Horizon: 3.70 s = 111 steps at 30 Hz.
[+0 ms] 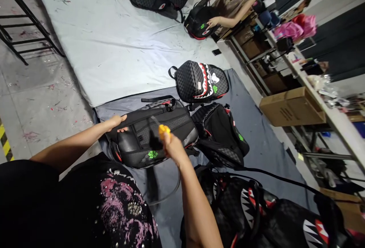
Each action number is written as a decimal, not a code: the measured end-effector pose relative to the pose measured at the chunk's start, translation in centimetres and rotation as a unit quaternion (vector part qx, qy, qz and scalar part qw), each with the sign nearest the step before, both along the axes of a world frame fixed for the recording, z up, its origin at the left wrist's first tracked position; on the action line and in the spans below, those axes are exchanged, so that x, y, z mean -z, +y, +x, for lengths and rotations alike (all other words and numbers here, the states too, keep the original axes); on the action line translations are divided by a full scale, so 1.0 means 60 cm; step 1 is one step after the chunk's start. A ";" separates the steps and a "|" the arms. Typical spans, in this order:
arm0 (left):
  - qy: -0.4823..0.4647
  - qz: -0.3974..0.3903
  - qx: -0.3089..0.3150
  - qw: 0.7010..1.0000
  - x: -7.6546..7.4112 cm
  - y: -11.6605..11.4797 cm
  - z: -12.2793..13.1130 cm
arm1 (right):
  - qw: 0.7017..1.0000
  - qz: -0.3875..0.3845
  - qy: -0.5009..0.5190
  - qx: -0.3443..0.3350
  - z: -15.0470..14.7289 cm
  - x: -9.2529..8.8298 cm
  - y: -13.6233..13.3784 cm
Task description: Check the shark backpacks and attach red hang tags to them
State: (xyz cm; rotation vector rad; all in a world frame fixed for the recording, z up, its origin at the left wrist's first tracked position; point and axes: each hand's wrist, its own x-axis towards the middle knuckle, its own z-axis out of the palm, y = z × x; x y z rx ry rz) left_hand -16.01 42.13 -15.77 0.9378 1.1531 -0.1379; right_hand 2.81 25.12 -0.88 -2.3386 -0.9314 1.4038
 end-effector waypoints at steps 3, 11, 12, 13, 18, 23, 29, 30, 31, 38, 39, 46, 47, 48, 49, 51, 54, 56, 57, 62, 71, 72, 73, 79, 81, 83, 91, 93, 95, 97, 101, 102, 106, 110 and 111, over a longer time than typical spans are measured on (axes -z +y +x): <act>0.008 0.194 0.044 0.980 -0.024 -0.036 -0.007 | 0.993 -0.032 0.098 -0.058 0.011 -0.020 -0.014; 0.076 0.566 0.345 0.745 -0.032 -0.150 0.038 | 0.998 -0.055 0.018 -0.025 0.024 -0.053 -0.061; 0.084 0.562 0.352 0.744 -0.032 -0.151 0.046 | 0.997 -0.069 -0.008 -0.020 0.029 -0.055 -0.068; 0.090 0.561 0.351 0.745 -0.034 -0.151 0.053 | 0.995 -0.081 -0.059 -0.002 0.036 -0.057 -0.075; -0.037 0.633 0.302 0.712 -0.070 -0.186 0.056 | 0.987 -0.145 -0.071 0.012 0.091 -0.076 -0.119; -0.096 0.560 0.440 0.695 -0.069 -0.282 0.064 | 0.975 -0.154 -0.144 0.071 0.112 -0.098 -0.160; -0.129 0.413 0.280 0.857 -0.030 -0.274 0.086 | 0.976 -0.124 -0.124 0.128 0.088 -0.130 -0.255; -0.137 0.338 0.220 0.905 -0.027 -0.262 0.084 | 0.982 -0.128 -0.080 0.115 0.081 -0.134 -0.274; -0.137 0.262 0.172 0.940 -0.024 -0.252 0.083 | 0.987 -0.135 -0.016 0.090 0.073 -0.137 -0.291; -0.098 0.153 0.131 0.975 -0.027 -0.290 0.084 | 0.979 -0.056 -0.150 0.128 0.053 -0.119 -0.332; -0.099 0.200 0.138 0.965 -0.034 -0.306 0.085 | 0.984 -0.050 -0.131 0.114 0.054 -0.117 -0.330; -0.033 0.506 0.374 0.777 -0.083 -0.358 0.098 | 0.969 -0.096 -0.198 0.110 0.050 -0.095 -0.337; -0.041 0.505 0.378 0.775 -0.086 -0.348 0.095 | 0.972 -0.106 -0.184 0.099 0.045 -0.088 -0.346; -0.057 0.510 0.362 0.779 -0.089 -0.333 0.089 | 0.971 -0.113 -0.184 0.099 0.037 -0.081 -0.358; -0.076 0.518 0.323 0.788 -0.091 -0.312 0.079 | 0.968 -0.115 -0.194 0.107 0.026 -0.072 -0.371; -0.097 0.502 0.179 0.840 -0.089 -0.259 0.055 | 0.966 -0.106 -0.196 0.132 -0.011 -0.052 -0.396; -0.050 0.307 -0.042 0.950 -0.074 -0.172 0.024 | 0.978 -0.104 -0.132 0.122 -0.096 -0.013 -0.409; -0.023 0.169 -0.072 0.983 -0.059 -0.129 0.015 | 0.975 -0.142 -0.139 0.094 -0.159 0.014 -0.395; -0.024 0.123 -0.057 0.990 -0.053 -0.114 0.015 | 0.969 -0.169 -0.160 0.084 -0.186 0.026 -0.383; -0.099 -0.049 -0.006 0.994 -0.033 -0.095 0.030 | 0.937 -0.244 -0.238 0.081 -0.263 0.071 -0.322; -0.255 -0.373 0.084 0.888 0.037 -0.066 0.056 | 0.934 -0.174 -0.295 0.107 -0.249 0.149 -0.258; -0.267 -0.383 0.095 0.879 0.043 -0.061 0.058 | 0.928 -0.185 -0.302 0.118 -0.249 0.149 -0.261; -0.281 -0.393 0.104 0.869 0.047 -0.058 0.058 | 0.921 -0.198 -0.309 0.133 -0.250 0.149 -0.264; -0.370 -0.459 0.138 0.796 0.060 -0.055 0.065 | 0.897 -0.239 -0.314 0.200 -0.259 0.178 -0.247; -0.396 -0.482 0.147 0.768 0.062 -0.054 0.069 | 0.896 -0.243 -0.308 0.209 -0.259 0.188 -0.237; -0.413 -0.503 0.156 0.743 0.065 -0.052 0.073 | 0.893 -0.241 -0.314 0.216 -0.258 0.189 -0.233; -0.391 -0.522 0.155 0.742 0.079 -0.030 0.074 | 0.885 -0.239 -0.286 0.279 -0.284 0.148 -0.235; -0.373 -0.519 0.146 0.755 0.079 -0.026 0.074 | 0.886 -0.225 -0.287 0.288 -0.293 0.139 -0.232; -0.351 -0.517 0.137 0.769 0.078 -0.023 0.076 | 0.884 -0.217 -0.282 0.304 -0.301 0.135 -0.230; -0.335 -0.517 0.132 0.777 0.074 -0.021 0.079 | 0.882 -0.215 -0.272 0.319 -0.307 0.134 -0.225; -0.318 -0.516 0.130 0.784 0.060 -0.020 0.083 | 0.879 -0.217 -0.254 0.340 -0.314 0.129 -0.217; -0.315 -0.515 0.128 0.787 0.057 -0.020 0.084 | 0.879 -0.213 -0.252 0.345 -0.319 0.126 -0.219; -0.312 -0.511 0.120 0.792 0.051 -0.021 0.088 | 0.867 -0.202 -0.243 0.386 -0.375 0.110 -0.247; -0.299 -0.522 0.126 0.789 0.050 -0.025 0.089 | 0.867 -0.196 -0.198 0.414 -0.447 0.108 -0.258; -0.294 -0.524 0.126 0.790 0.050 -0.026 0.090 | 0.871 -0.189 -0.190 0.412 -0.455 0.111 -0.253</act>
